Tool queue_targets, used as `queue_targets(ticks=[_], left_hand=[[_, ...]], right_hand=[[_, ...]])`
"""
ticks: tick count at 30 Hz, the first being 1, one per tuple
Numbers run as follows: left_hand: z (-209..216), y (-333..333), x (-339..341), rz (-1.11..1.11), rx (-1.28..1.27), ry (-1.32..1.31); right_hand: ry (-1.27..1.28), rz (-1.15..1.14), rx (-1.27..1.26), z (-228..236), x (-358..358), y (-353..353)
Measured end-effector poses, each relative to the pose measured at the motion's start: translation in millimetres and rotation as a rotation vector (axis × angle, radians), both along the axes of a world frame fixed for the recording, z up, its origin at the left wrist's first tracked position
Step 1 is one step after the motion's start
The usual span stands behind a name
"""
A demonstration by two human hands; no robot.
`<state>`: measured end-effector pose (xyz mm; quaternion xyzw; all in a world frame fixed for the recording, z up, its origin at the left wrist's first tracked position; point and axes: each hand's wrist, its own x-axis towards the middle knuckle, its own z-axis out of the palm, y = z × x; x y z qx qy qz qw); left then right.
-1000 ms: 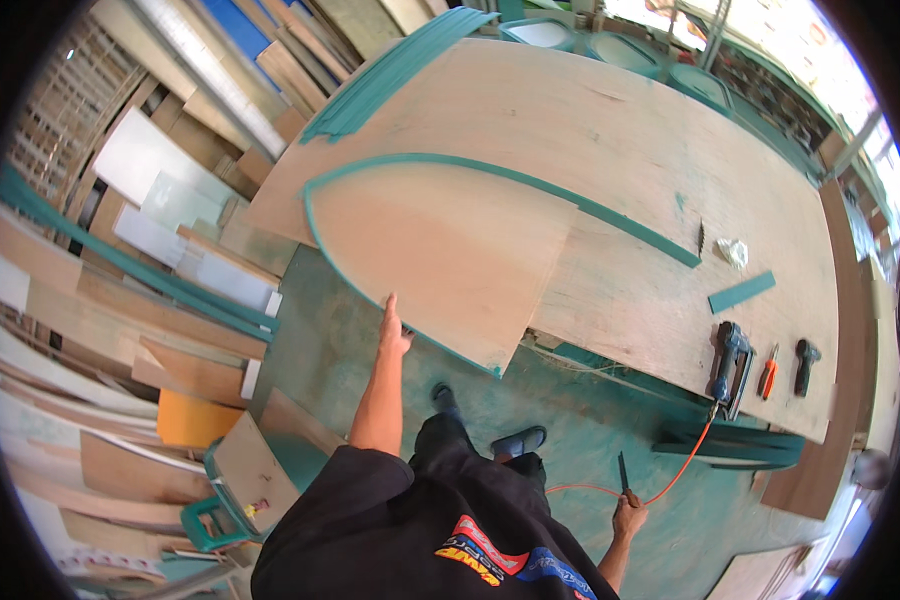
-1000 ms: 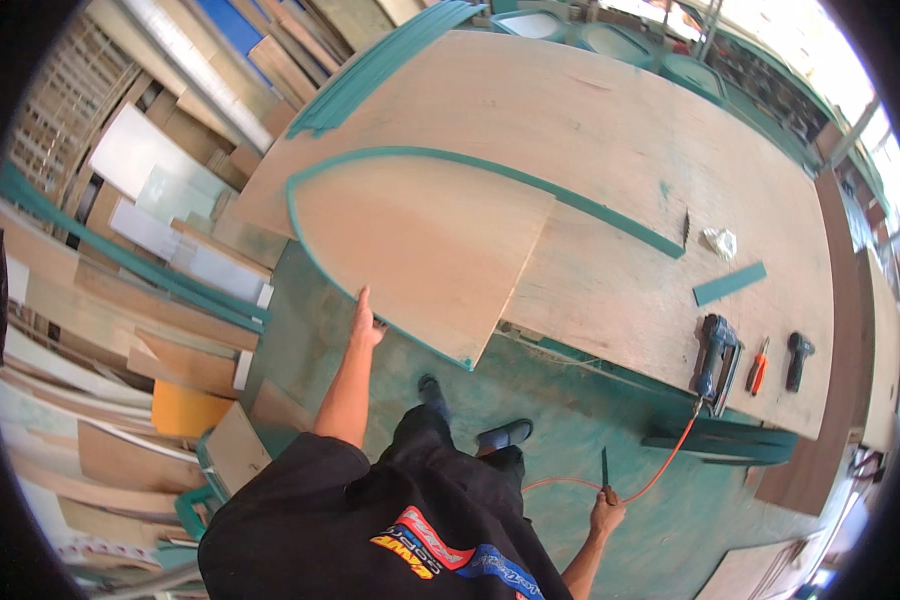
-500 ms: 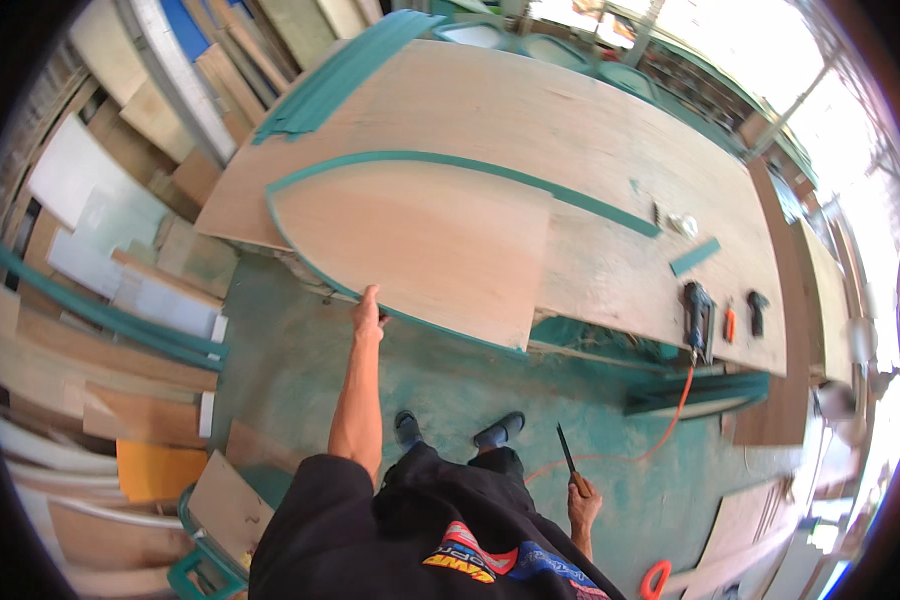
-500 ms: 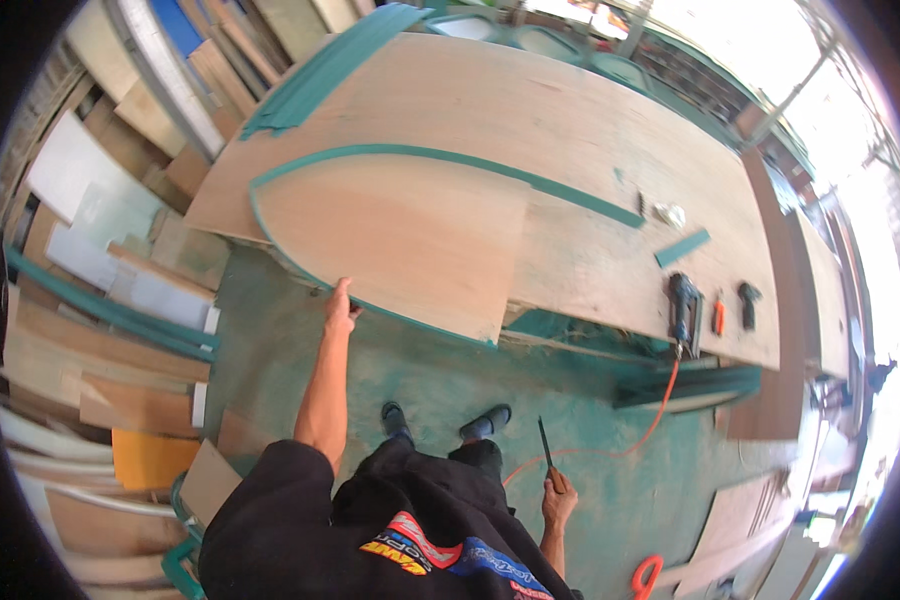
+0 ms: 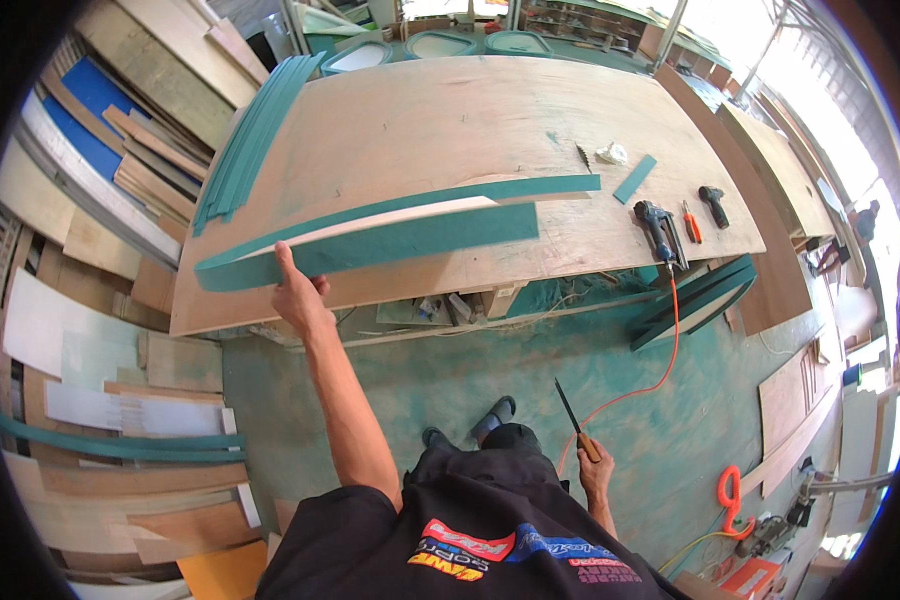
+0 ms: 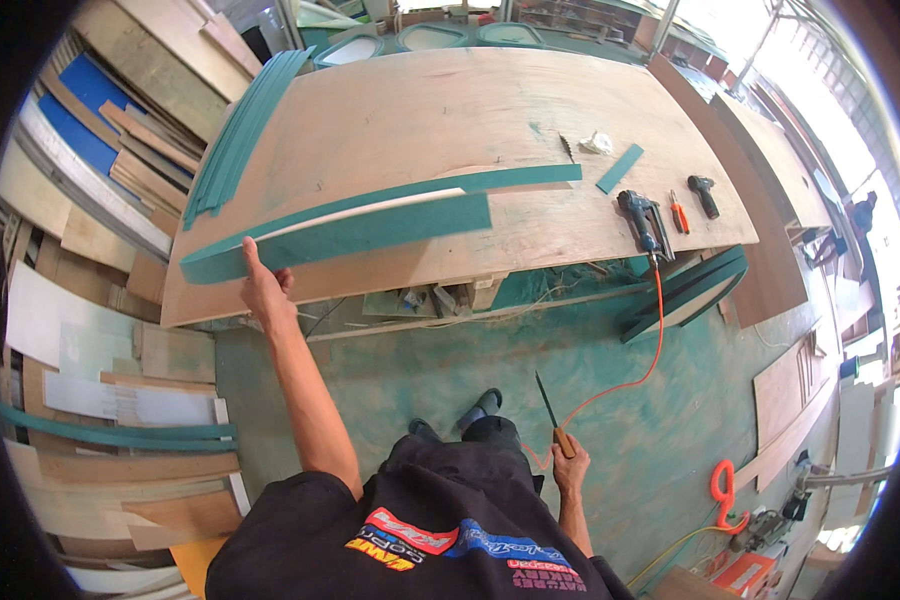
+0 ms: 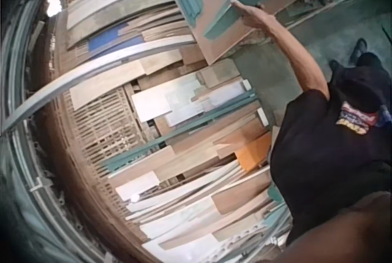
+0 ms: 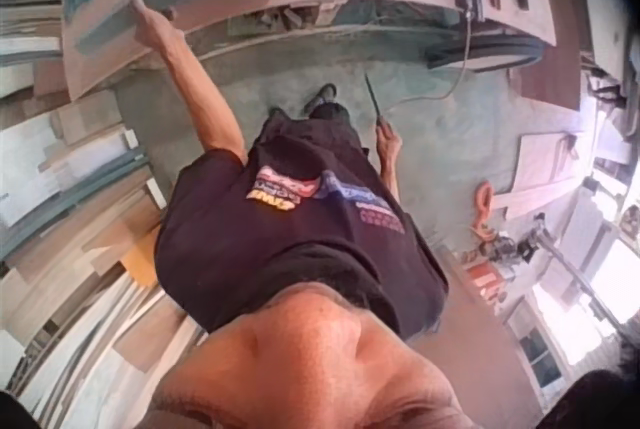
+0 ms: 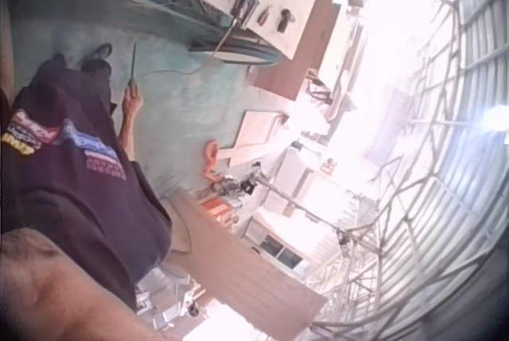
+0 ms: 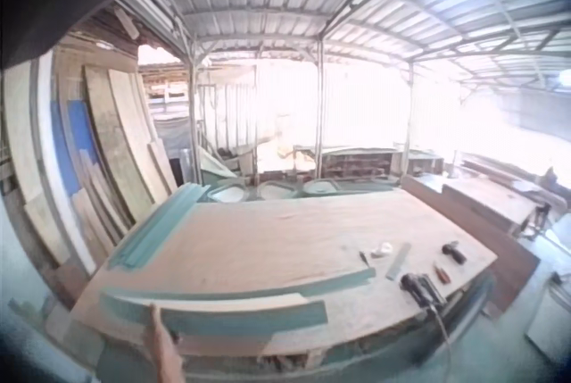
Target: The person uses a pneumatic nail gun to attach a flexible strip of wood to a board and then uses a hand saw to cut through the board along the edge of the strip.
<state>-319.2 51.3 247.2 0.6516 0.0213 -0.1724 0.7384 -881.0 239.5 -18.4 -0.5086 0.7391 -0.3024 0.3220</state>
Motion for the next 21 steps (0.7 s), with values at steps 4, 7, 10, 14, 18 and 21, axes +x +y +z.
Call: queue_targets(ticks=[4,7,10,14,18,21], left_hand=[[12.4,-43.7,34.4,-0.075,-0.009,-0.275],[26.6,-78.5,76.6,-0.045,0.226,-0.542],[45.7,-119.4,60.0,0.122,0.603,-0.682],[63.9,-152.4,105.0,0.29,0.762,-1.395],[65.7,-176.9,132.4,-0.284,0.609,-1.384],[73.0,-195.9,171.9,-0.371,0.562,-1.397]], right_hand=[[0.013,0.016,-0.035,5.8,9.2,-21.5],[0.028,0.075,-0.054,25.4,13.1,-51.7],[0.024,0.077,-0.059,62.7,10.5,-81.5],[-0.072,0.066,-0.067,82.4,17.4,-118.6],[0.016,0.039,-0.099,87.1,9.6,-125.5],[-0.003,0.016,-0.087,87.9,7.5,-115.9]])
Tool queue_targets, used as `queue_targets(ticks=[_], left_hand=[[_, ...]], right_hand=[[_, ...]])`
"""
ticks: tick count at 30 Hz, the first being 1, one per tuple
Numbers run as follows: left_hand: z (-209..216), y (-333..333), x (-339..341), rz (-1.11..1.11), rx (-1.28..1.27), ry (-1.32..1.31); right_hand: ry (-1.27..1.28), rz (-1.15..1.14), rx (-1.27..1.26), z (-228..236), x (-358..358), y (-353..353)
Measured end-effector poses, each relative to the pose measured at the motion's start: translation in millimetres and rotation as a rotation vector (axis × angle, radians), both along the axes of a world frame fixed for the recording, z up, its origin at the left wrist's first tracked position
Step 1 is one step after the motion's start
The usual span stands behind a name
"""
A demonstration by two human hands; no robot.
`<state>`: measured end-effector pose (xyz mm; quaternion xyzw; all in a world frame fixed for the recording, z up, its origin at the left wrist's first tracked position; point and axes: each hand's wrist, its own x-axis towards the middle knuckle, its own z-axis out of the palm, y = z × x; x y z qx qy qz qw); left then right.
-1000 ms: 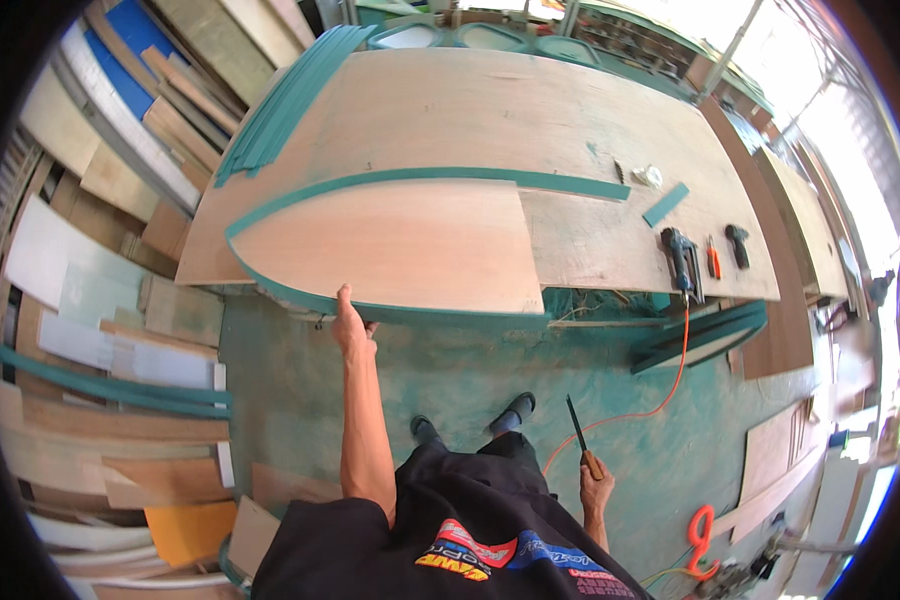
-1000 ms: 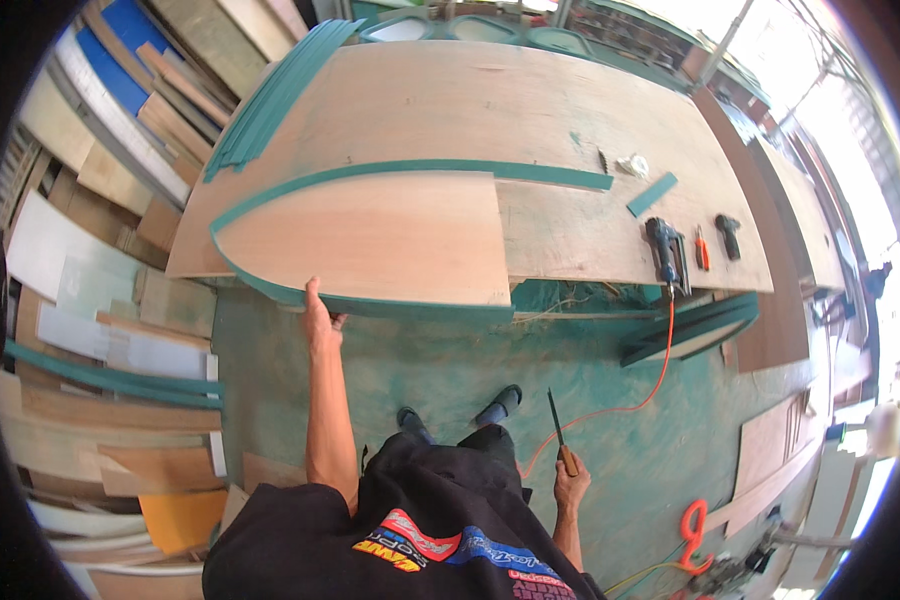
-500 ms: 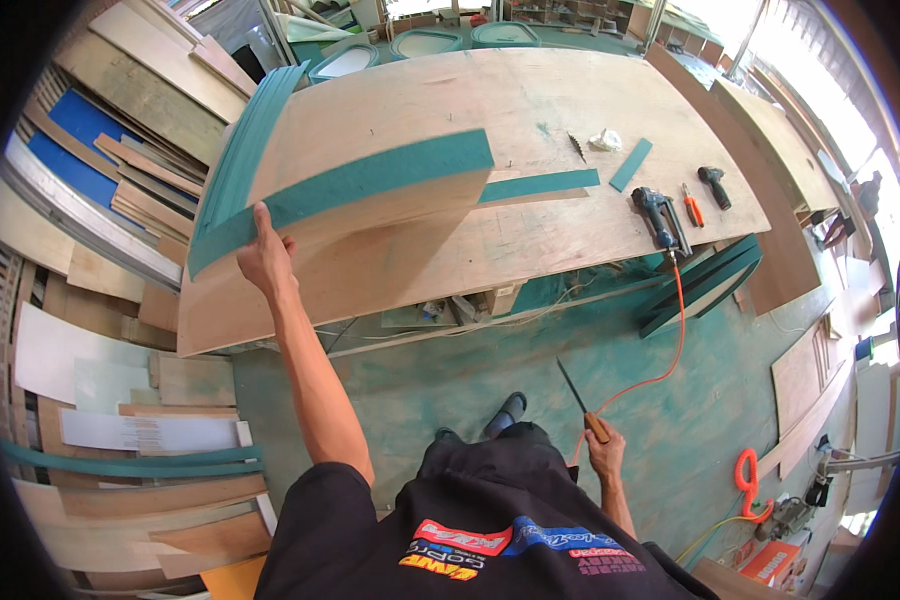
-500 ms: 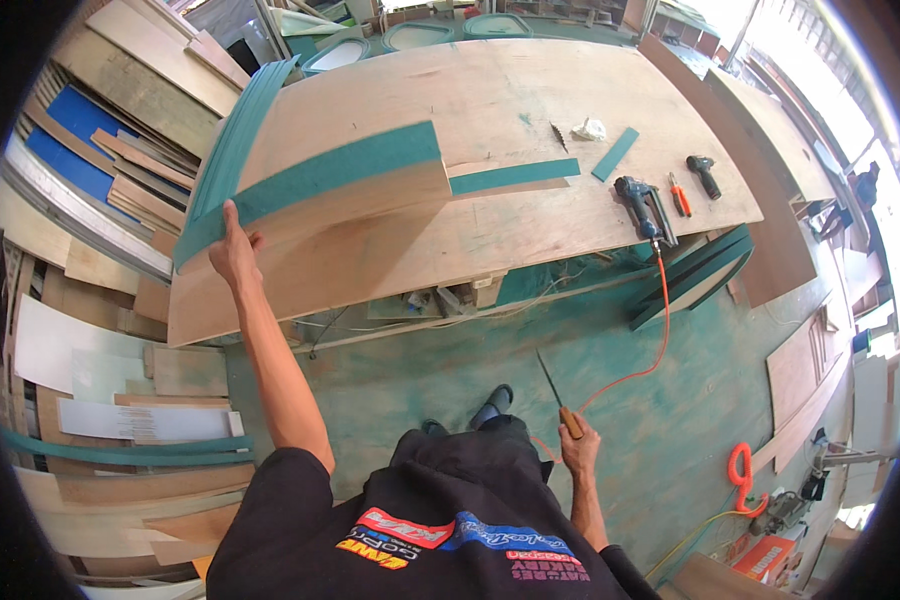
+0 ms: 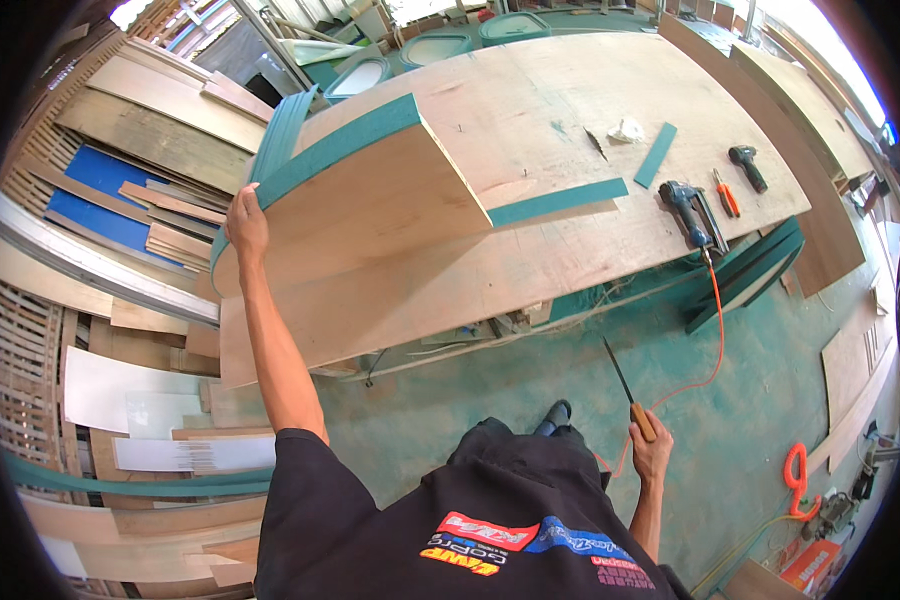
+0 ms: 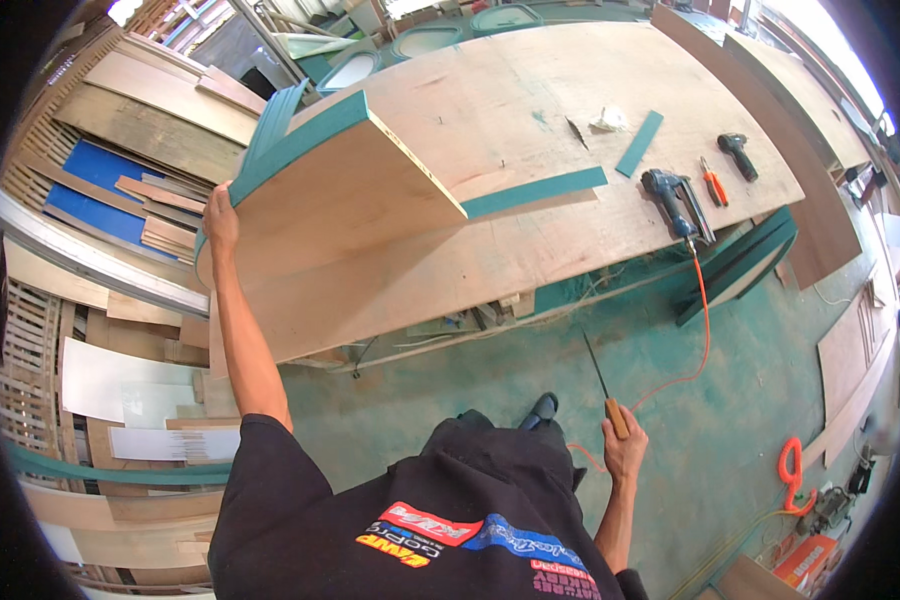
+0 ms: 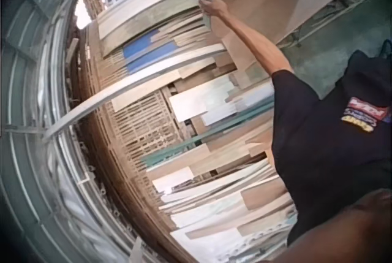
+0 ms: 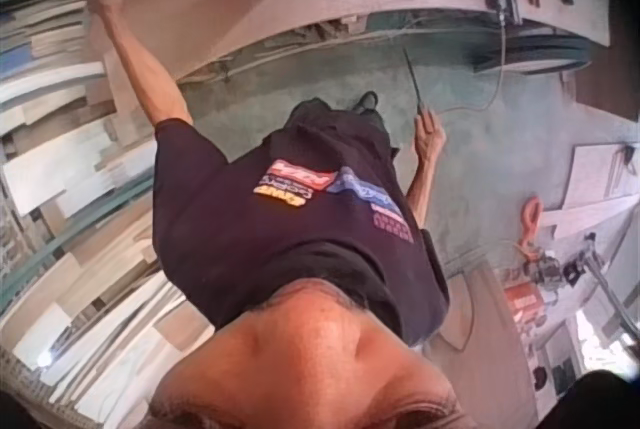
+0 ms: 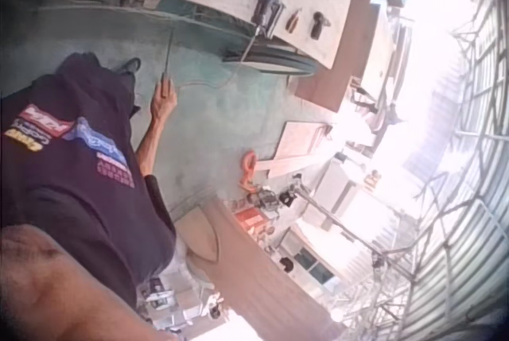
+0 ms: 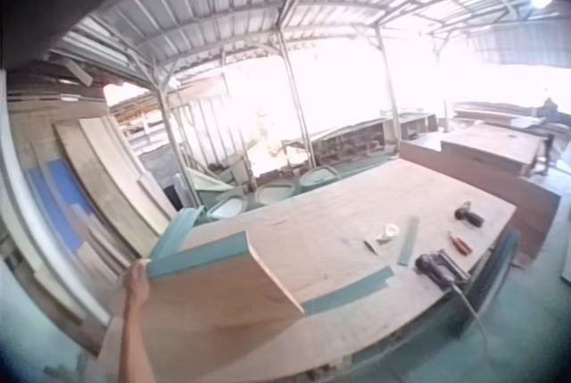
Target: The person uses a pneumatic nail gun to attach a flexible strip of wood to a board and then uses a hand saw to cut through the board along the edge of the strip.
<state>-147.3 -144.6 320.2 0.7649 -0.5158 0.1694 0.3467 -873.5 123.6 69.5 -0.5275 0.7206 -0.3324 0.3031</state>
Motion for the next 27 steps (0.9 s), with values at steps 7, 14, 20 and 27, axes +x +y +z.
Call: queue_targets(ticks=[7,14,20,27], left_hand=[[11.6,-29.2,24.8,-0.06,0.058,0.01],[27.4,-48.2,16.2,-0.246,0.098,-0.028],[40.5,-56.2,4.9,-0.37,0.086,-0.144],[25.9,-74.9,25.8,-0.469,-0.001,-0.114]], right_hand=[[-0.024,-0.143,0.05,-12.6,3.1,22.2],[0.067,-0.264,0.014,-2.3,43.7,30.1],[0.128,-0.339,0.047,-5.0,121.8,68.1],[0.116,-0.406,0.091,22.6,237.2,111.9]])
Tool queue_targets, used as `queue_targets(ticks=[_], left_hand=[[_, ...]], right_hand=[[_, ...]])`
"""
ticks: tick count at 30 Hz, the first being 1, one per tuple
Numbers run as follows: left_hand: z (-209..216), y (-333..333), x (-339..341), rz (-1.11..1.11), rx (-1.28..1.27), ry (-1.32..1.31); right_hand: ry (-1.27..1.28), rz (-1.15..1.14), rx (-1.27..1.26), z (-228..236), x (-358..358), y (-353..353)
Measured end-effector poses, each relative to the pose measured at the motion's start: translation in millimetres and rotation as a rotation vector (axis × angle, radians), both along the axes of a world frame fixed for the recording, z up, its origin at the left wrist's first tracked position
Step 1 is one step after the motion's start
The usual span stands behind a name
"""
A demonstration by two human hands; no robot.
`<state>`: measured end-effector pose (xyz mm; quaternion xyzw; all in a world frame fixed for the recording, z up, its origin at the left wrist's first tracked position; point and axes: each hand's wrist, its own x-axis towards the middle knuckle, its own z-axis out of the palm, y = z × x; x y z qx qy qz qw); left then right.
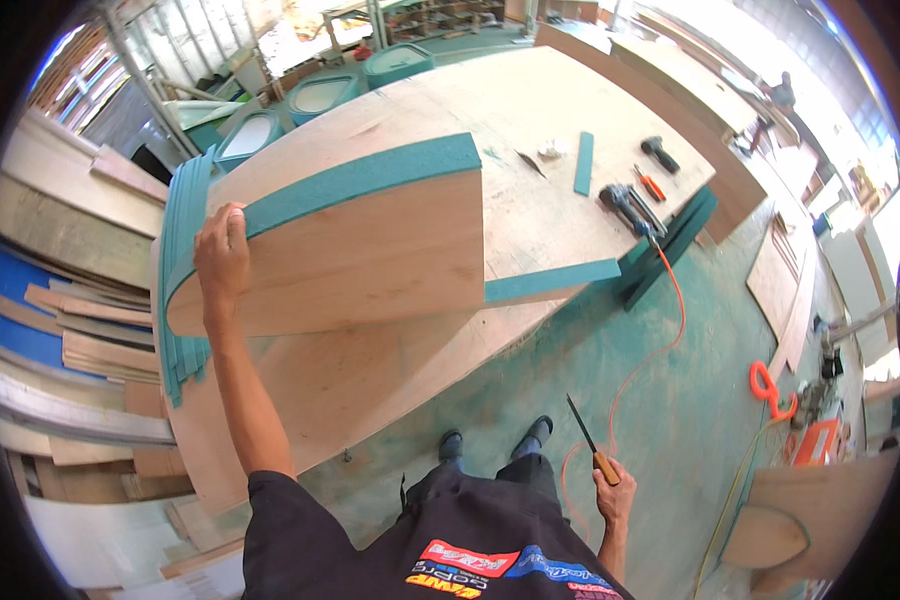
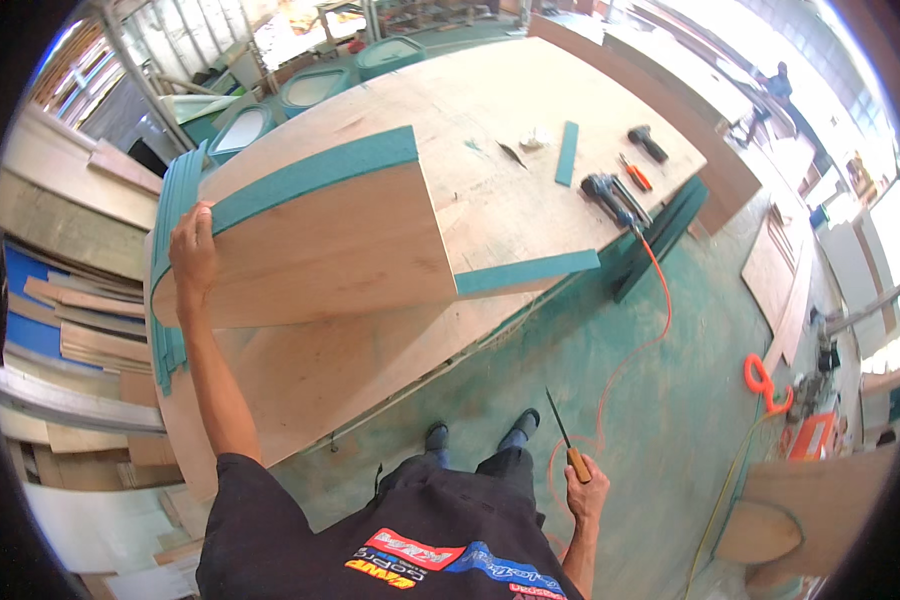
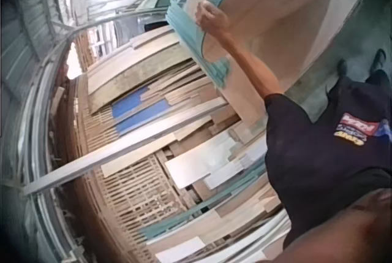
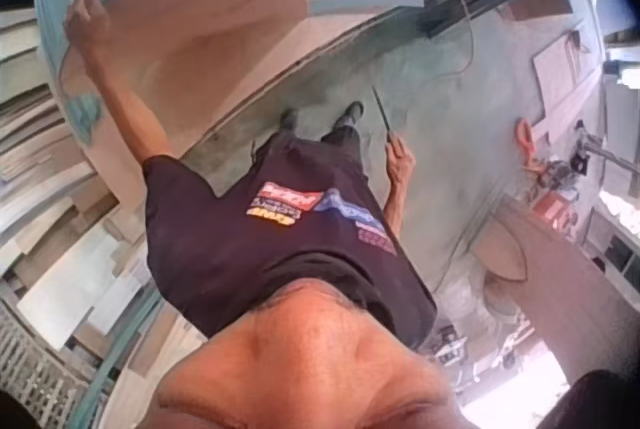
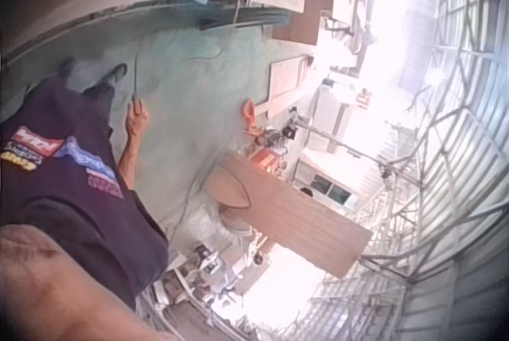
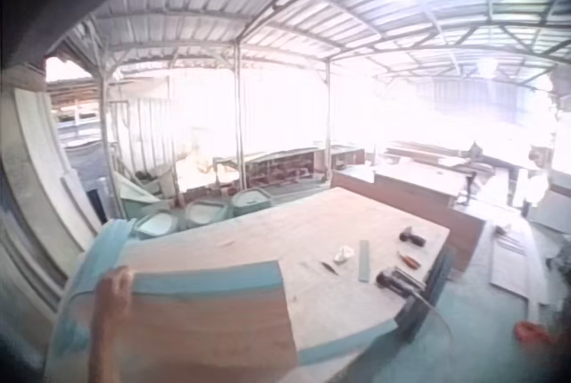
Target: The person uses a pneumatic nail gun to attach a flexible strip of wood to a board and then uses a hand saw to cut through the board along the edge of the strip.
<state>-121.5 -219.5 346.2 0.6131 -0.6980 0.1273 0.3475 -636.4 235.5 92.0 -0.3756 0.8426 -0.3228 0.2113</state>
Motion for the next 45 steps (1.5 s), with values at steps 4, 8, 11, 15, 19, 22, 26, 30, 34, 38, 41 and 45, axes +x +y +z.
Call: queue_targets(ticks=[4,8,11,15,19,22,26,30,34,38,41,45], left_hand=[[9.9,-9.7,22.9,-0.138,0.089,0.057],[23.1,-12.7,10.1,-0.259,0.156,0.031],[44.6,-0.6,-23.1,-0.362,0.293,0.076],[49.5,10.4,-82.8,-0.454,0.124,-0.258],[44.4,-1.6,-94.0,-0.438,0.065,-0.346],[45.4,0.3,-80.3,-0.534,-0.001,-0.364],[40.7,11.5,-76.1,-0.574,-0.004,-0.337],[42.7,21.5,-75.9,-0.582,0.006,-0.304],[41.9,34.4,-70.0,-0.595,0.047,-0.275],[48.9,35.7,-69.3,-0.669,0.041,-0.287],[49.9,31.6,-92.7,-0.709,0.069,-0.333],[56.2,50.4,-148.8,-0.622,0.117,-0.437]], right_hand=[[-0.084,-0.06,0.057,12.1,47.3,9.9],[-0.04,-0.069,0.05,-8.9,67.9,32.2],[-0.033,-0.077,0.099,-19.2,76.4,45.2],[-0.109,-0.154,0.059,-23.6,84.8,60.1],[-0.023,-0.234,0.059,-29.1,91.1,89.5],[-0.041,-0.268,0.09,-45.5,88.9,120.2],[0.009,-0.311,0.119,-55.8,88.4,148.7],[0.025,-0.293,0.14,-48.1,85.4,154.5],[-0.089,-0.326,0.114,-16.8,79.4,145.7],[-0.023,-0.316,0.059,-35.2,75.8,161.9],[0.002,-0.292,0.087,-41.4,77.1,169.1],[-0.005,-0.289,0.112,-46.7,82.4,176.5]])
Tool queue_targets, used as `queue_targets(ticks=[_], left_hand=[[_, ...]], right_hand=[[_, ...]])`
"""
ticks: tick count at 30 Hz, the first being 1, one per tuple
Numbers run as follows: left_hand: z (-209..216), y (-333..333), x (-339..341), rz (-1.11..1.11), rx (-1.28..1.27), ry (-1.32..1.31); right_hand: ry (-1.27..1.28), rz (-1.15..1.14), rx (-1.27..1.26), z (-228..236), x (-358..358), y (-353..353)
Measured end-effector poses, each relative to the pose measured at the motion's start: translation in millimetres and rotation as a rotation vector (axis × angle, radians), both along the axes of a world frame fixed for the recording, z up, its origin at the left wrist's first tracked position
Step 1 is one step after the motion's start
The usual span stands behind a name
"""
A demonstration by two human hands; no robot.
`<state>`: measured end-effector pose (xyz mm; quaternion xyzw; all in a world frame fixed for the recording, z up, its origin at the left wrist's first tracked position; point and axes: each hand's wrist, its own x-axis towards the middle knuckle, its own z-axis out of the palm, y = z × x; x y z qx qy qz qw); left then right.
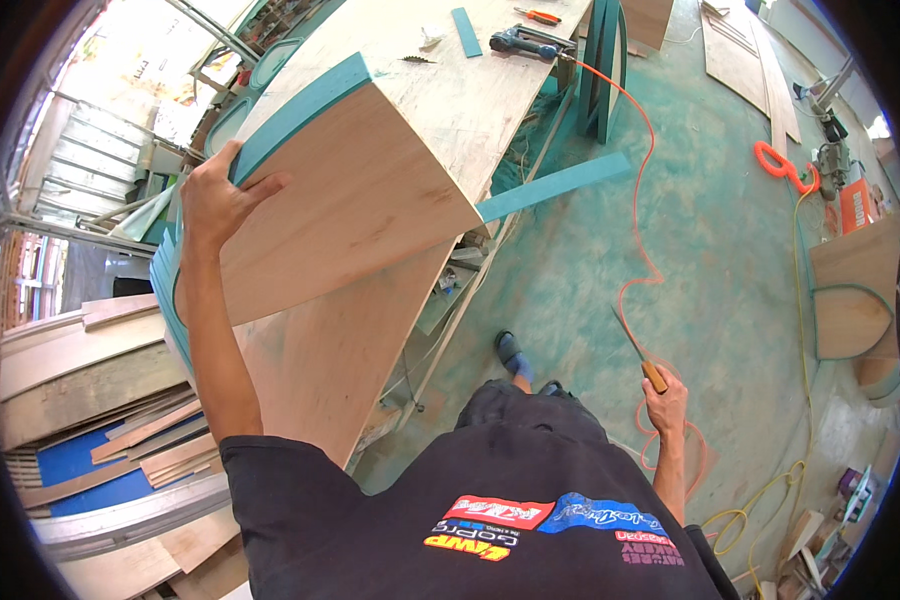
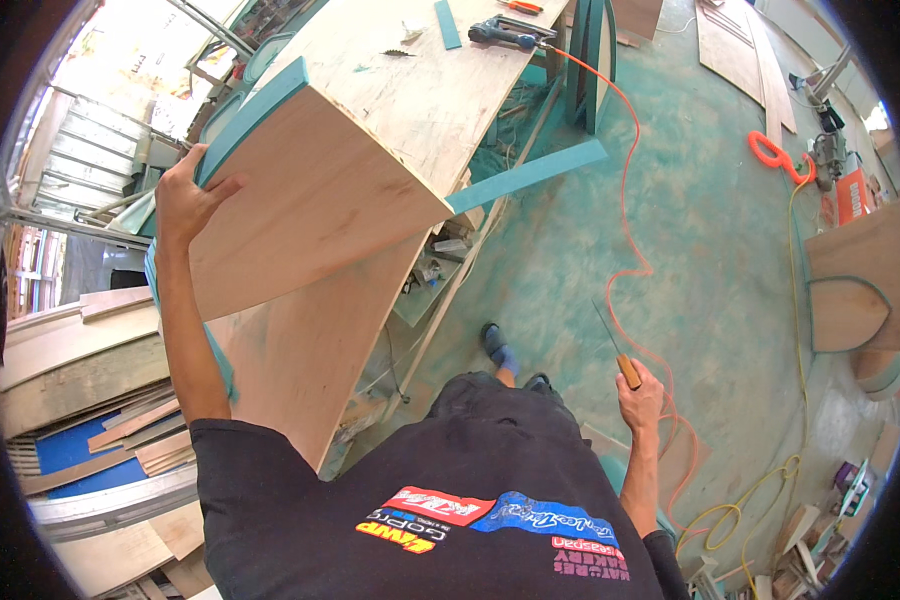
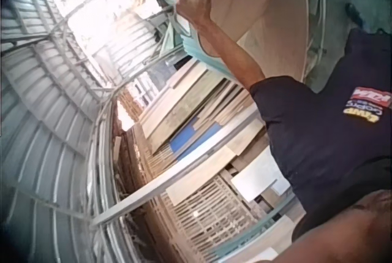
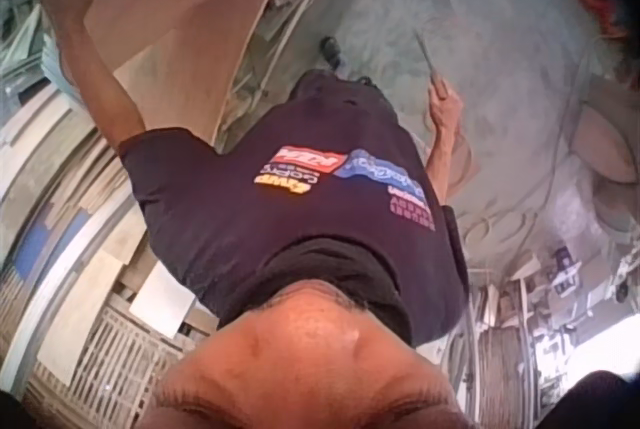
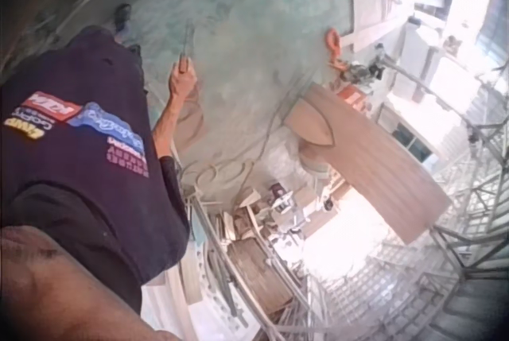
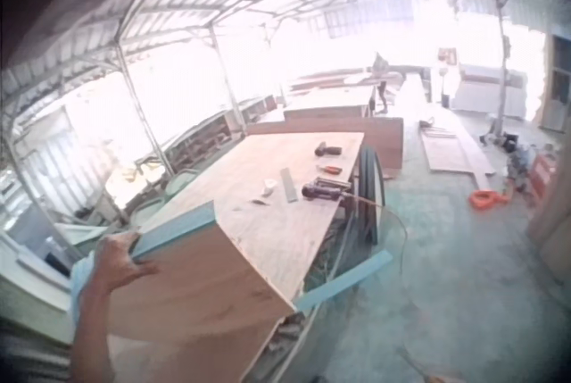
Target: The person uses a pneumatic nail gun to attach a flexible strip of wood to a board and then uses a hand saw to cut through the board along the edge of the strip.
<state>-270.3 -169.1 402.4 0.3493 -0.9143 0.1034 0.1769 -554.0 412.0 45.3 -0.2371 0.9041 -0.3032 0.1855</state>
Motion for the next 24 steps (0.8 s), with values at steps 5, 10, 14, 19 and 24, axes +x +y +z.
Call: queue_targets(ticks=[5,10,14,19,24], left_hand=[[12.6,0.6,-17.3,0.038,0.17,-0.139],[3.1,-24.7,-75.7,-0.172,0.374,0.037],[-5.6,-10.0,-108.1,-0.143,0.158,-0.057],[9.6,-1.2,-111.6,-0.056,0.262,-0.193],[0.3,-8.8,-117.8,-0.147,0.013,-0.086]], right_hand=[[-0.096,-0.115,-0.128,3.3,24.0,1.9],[-0.131,-0.168,-0.204,8.9,44.9,-5.4],[-0.139,-0.231,-0.382,28.9,48.9,-29.8],[-0.39,-0.279,-0.505,90.4,52.8,-64.2],[-0.168,0.006,-0.694,64.9,60.6,-119.1]])
